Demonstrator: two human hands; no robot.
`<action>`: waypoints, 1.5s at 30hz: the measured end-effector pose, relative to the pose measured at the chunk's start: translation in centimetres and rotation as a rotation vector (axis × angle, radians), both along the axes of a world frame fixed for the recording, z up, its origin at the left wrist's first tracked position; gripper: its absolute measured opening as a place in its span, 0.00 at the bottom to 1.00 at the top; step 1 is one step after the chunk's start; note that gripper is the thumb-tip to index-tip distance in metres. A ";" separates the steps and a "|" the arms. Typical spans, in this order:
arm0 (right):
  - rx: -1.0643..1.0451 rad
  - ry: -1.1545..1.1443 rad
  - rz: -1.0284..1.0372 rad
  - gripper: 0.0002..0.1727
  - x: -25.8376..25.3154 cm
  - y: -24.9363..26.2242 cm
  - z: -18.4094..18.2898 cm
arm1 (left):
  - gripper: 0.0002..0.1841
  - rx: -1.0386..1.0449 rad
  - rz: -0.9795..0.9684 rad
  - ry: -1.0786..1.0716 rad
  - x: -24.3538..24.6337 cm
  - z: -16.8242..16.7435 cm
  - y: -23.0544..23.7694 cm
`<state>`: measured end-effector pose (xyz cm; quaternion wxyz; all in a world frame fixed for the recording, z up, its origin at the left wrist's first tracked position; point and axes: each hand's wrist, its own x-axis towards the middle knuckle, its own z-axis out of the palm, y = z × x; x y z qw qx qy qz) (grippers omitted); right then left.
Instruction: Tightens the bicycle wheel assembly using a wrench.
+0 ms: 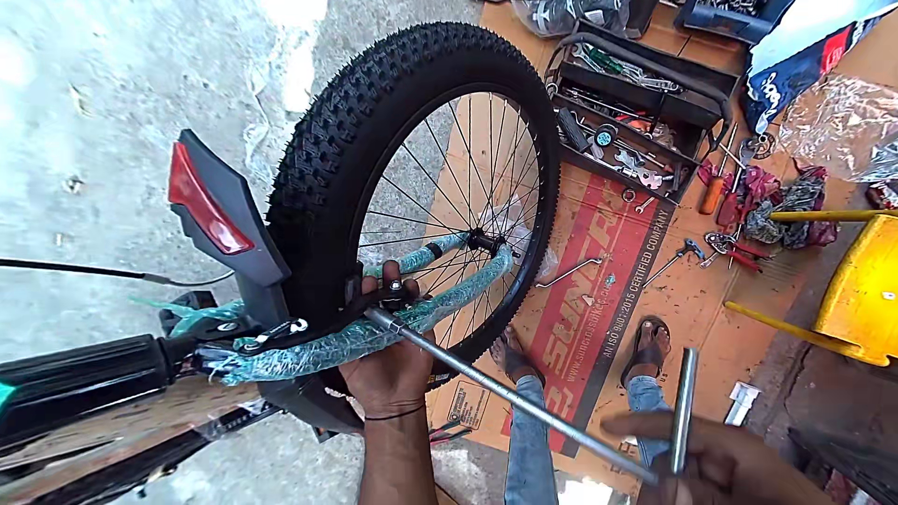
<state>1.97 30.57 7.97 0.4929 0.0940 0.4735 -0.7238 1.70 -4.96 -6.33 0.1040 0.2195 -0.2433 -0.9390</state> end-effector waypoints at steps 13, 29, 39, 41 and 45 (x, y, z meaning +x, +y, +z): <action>0.312 0.453 0.120 0.15 0.6 1.4 -2.8 | 0.32 -0.122 0.035 0.036 -1.3 0.9 1.0; 0.570 1.059 0.180 0.14 -1.3 1.9 -4.5 | 0.34 -0.124 0.037 0.045 -1.9 0.7 1.1; 0.530 1.346 0.222 0.18 -0.8 2.3 -5.1 | 0.33 -0.072 0.053 0.037 -2.0 0.9 1.4; 0.416 1.172 0.178 0.22 -0.1 2.8 -4.9 | 0.33 -0.065 0.046 0.049 -2.0 0.8 1.3; 0.393 0.882 -0.158 0.16 1.3 1.1 -4.7 | 0.32 -0.079 0.050 0.040 -2.0 0.9 1.4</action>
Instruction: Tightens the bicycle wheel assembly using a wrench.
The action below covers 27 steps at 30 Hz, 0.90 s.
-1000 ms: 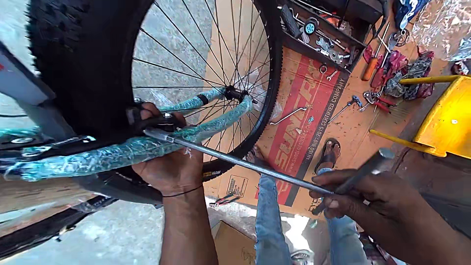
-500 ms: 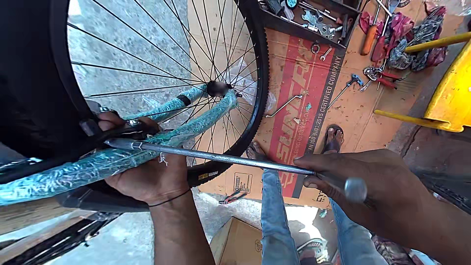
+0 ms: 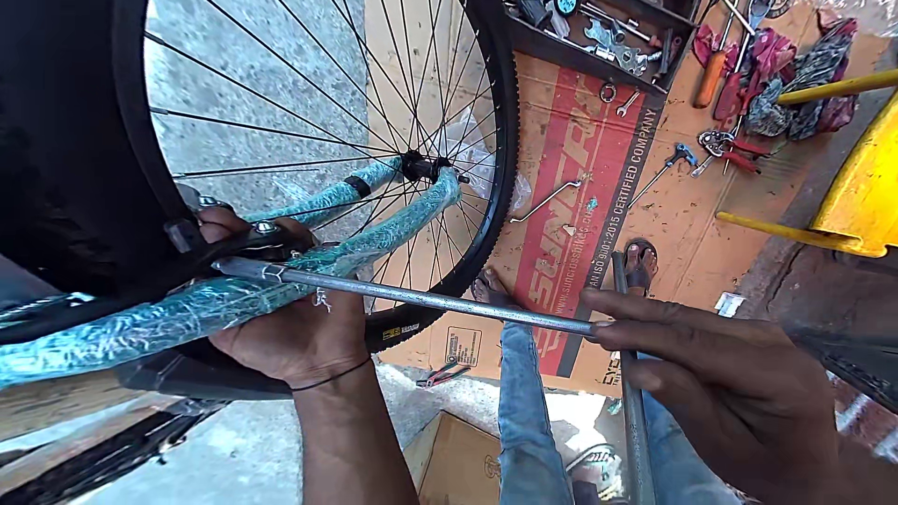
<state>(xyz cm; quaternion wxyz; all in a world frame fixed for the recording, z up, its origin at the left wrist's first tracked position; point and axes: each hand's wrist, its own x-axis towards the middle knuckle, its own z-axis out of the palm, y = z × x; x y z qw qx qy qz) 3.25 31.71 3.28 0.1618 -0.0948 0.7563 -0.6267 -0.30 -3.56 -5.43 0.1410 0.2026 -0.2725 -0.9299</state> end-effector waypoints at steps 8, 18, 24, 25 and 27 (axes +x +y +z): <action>-0.498 -0.986 -0.664 0.48 0.6 -2.6 0.4 | 0.32 -0.023 0.018 -0.010 0.0 -0.1 -0.1; -0.331 -0.630 -0.190 0.20 0.0 -0.6 -1.0 | 0.33 -0.059 -0.009 -0.018 0.1 0.0 -0.1; -0.106 -0.230 -0.130 0.13 -0.8 -0.5 -1.8 | 0.32 -0.037 0.009 -0.024 0.0 0.2 0.1; -0.093 -0.175 -0.131 0.12 -0.6 -0.5 -2.1 | 0.32 -0.036 0.014 -0.023 0.0 0.2 0.1; -0.084 -0.097 -0.132 0.12 -0.3 -0.5 -2.7 | 0.32 -0.029 0.030 -0.016 0.0 0.1 0.1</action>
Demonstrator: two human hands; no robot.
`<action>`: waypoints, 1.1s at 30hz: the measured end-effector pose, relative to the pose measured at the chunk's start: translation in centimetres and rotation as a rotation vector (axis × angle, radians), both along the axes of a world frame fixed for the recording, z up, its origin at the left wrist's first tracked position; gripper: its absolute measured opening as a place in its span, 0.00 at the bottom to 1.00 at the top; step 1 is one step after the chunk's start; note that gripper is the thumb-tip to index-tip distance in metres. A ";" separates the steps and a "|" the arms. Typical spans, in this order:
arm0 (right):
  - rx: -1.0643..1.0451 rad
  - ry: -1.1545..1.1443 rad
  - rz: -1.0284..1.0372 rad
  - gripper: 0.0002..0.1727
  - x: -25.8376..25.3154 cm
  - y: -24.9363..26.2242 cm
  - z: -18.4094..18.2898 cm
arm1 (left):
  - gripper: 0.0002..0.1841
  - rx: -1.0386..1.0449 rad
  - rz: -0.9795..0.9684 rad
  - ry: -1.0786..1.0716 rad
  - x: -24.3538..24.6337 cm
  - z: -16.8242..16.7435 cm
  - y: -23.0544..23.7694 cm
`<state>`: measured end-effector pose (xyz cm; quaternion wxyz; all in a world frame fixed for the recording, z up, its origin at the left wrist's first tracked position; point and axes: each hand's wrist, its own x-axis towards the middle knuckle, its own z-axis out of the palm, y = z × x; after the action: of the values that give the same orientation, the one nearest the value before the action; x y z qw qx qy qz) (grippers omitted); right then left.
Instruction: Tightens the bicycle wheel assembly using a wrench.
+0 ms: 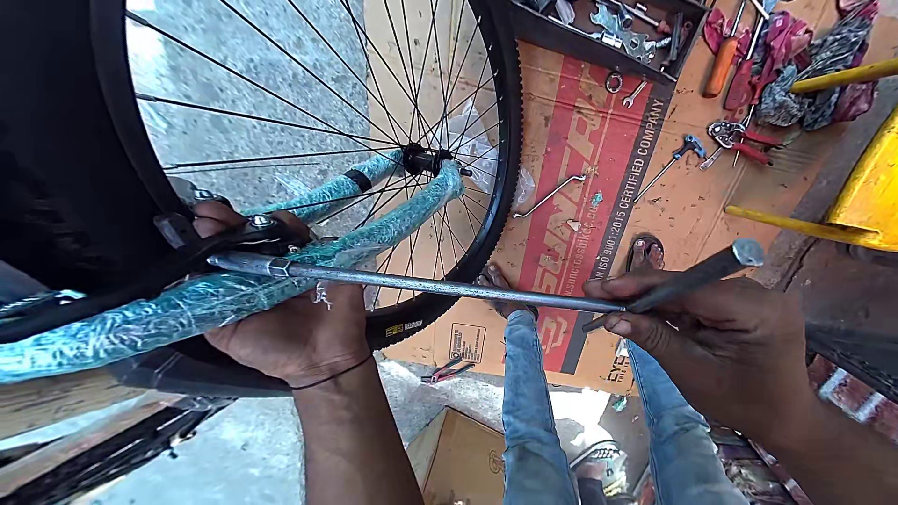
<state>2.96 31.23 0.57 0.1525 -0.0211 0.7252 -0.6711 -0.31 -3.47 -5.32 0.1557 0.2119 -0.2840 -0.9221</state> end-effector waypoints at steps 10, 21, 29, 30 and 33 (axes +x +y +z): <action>0.085 0.409 0.135 0.09 -1.3 1.3 -2.4 | 0.32 -0.045 -0.016 0.008 0.0 -0.2 0.2; 0.091 0.152 0.071 0.17 -1.0 0.5 -1.6 | 0.33 -0.040 -0.025 0.013 0.0 -0.3 0.0; -0.228 -0.388 0.006 0.22 0.6 -1.0 5.5 | 0.33 -0.046 -0.007 0.015 0.0 -0.3 0.1; -0.248 -0.397 0.015 0.18 0.6 -1.4 6.8 | 0.32 -0.045 0.001 0.017 0.0 -0.3 0.2; -0.255 -0.441 -0.018 0.11 0.8 -2.9 9.6 | 0.31 -0.036 -0.013 0.023 0.1 -0.4 0.1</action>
<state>3.79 28.34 10.21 0.2973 0.1132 0.5838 -0.7470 -0.23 -3.40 -5.74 0.1569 0.1966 -0.3001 -0.9201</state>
